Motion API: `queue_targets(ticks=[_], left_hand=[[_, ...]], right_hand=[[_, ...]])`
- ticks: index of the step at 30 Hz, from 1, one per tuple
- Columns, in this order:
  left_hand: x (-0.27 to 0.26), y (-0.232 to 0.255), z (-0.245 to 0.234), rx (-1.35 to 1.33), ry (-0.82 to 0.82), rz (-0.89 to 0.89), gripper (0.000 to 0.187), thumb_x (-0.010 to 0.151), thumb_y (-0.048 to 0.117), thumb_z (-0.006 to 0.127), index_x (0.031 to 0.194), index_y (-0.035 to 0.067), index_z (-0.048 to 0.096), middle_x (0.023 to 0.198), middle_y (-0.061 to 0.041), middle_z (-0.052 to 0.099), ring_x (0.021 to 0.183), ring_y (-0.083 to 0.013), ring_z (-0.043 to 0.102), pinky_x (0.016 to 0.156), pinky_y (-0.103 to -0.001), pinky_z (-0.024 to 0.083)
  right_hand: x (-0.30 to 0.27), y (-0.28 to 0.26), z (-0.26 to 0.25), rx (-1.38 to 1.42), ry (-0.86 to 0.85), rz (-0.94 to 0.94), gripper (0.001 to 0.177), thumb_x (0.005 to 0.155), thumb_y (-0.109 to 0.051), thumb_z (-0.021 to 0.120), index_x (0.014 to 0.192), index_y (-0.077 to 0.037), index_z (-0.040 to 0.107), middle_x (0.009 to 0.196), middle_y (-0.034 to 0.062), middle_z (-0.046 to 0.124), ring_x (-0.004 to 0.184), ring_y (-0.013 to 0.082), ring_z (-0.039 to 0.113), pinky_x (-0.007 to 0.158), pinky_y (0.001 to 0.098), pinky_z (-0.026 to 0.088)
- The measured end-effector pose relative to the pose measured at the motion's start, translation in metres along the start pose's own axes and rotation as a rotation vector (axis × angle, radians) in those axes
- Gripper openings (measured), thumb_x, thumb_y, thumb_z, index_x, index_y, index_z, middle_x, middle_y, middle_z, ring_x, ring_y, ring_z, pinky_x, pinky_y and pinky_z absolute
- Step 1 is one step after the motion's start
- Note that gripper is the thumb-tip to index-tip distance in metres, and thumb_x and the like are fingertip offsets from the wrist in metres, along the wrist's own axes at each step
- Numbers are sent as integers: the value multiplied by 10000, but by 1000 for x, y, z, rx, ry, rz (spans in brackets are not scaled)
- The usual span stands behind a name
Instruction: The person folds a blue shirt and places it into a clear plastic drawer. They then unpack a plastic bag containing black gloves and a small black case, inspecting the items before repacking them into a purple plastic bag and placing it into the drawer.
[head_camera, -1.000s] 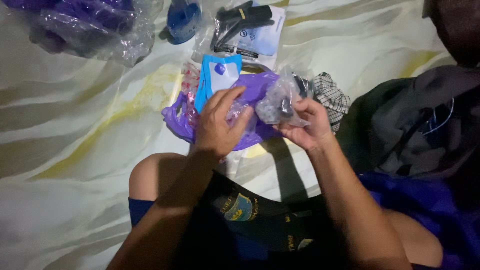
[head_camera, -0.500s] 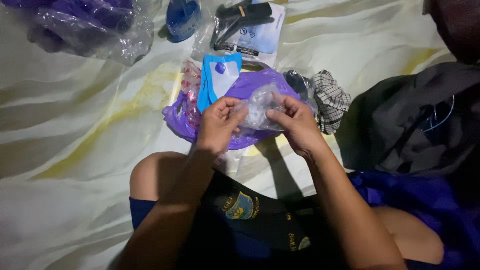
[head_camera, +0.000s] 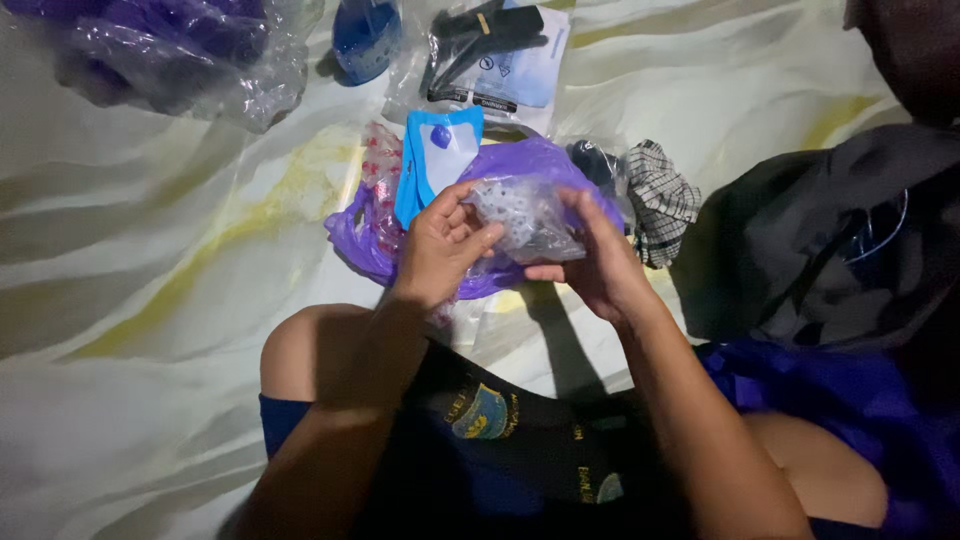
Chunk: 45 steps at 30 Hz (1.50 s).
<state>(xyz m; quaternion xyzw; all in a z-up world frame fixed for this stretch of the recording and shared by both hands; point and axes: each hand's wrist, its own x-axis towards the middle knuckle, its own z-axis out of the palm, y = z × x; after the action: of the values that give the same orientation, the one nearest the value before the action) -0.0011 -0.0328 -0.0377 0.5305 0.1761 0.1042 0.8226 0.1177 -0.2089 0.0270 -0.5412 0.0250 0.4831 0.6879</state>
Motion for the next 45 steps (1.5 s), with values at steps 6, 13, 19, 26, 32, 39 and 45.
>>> queue_targets(ticks=[6, 13, 19, 26, 32, 39, 45], left_hand=[[0, -8, -3, -6, 31, -27, 478, 917, -7, 719, 1357, 17, 535, 1138, -76, 711, 990, -116, 697, 746, -269, 589], [0, -9, -4, 16, -2, -23, 409, 931, -4, 716, 1316, 9, 580, 1122, -77, 721, 973, -106, 696, 754, -260, 582], [-2, 12, 3, 235, 35, 67, 359, 988, 95, 682, 1330, 34, 588, 1097, -85, 706, 967, -119, 670, 831, -258, 579], [2, 17, 5, 1020, -77, 335, 159, 965, 230, 709, 969, 76, 751, 1027, -103, 755, 982, -315, 715, 921, -454, 520], [10, -17, 6, 1234, -69, 514, 542, 791, 400, 727, 1220, 72, 680, 1273, -197, 670, 1074, -395, 602, 864, -559, 364], [19, -10, 11, 1537, -7, 34, 570, 936, 458, 597, 1416, 151, 600, 1177, -174, 658, 1197, -436, 482, 965, -630, 287], [17, -6, 8, 1642, 1, -65, 479, 940, 525, 591, 1114, 120, 780, 1299, -196, 593, 1287, -422, 420, 1054, -619, 247]], right_hand=[[-7, 2, -6, -339, -152, -284, 830, 808, -136, 783, 1526, -104, 369, 1458, 80, 500, 1310, 229, 522, 1019, 378, 494], [5, 19, -21, -449, -37, -338, 559, 844, 16, 743, 1371, -24, 559, 1273, 70, 619, 1147, 172, 601, 943, 333, 517], [0, 1, -45, -14, -3, -373, 262, 1019, -180, 605, 1222, -16, 636, 1026, 88, 637, 885, 206, 600, 743, 358, 510], [-7, -37, -60, 140, 73, -356, 293, 1019, -290, 523, 1085, -41, 663, 1002, 104, 685, 894, 250, 657, 737, 390, 528], [13, -1, -56, -664, 34, -87, 257, 968, -164, 643, 1134, 27, 688, 956, 94, 677, 848, 224, 591, 731, 406, 464], [39, 15, -62, -1300, 441, -501, 282, 994, -148, 583, 1206, 35, 617, 1067, 275, 692, 991, 445, 662, 857, 478, 509], [67, 21, -76, -936, 470, -630, 177, 993, -79, 558, 1108, 5, 664, 982, 177, 697, 882, 305, 670, 785, 415, 534]])
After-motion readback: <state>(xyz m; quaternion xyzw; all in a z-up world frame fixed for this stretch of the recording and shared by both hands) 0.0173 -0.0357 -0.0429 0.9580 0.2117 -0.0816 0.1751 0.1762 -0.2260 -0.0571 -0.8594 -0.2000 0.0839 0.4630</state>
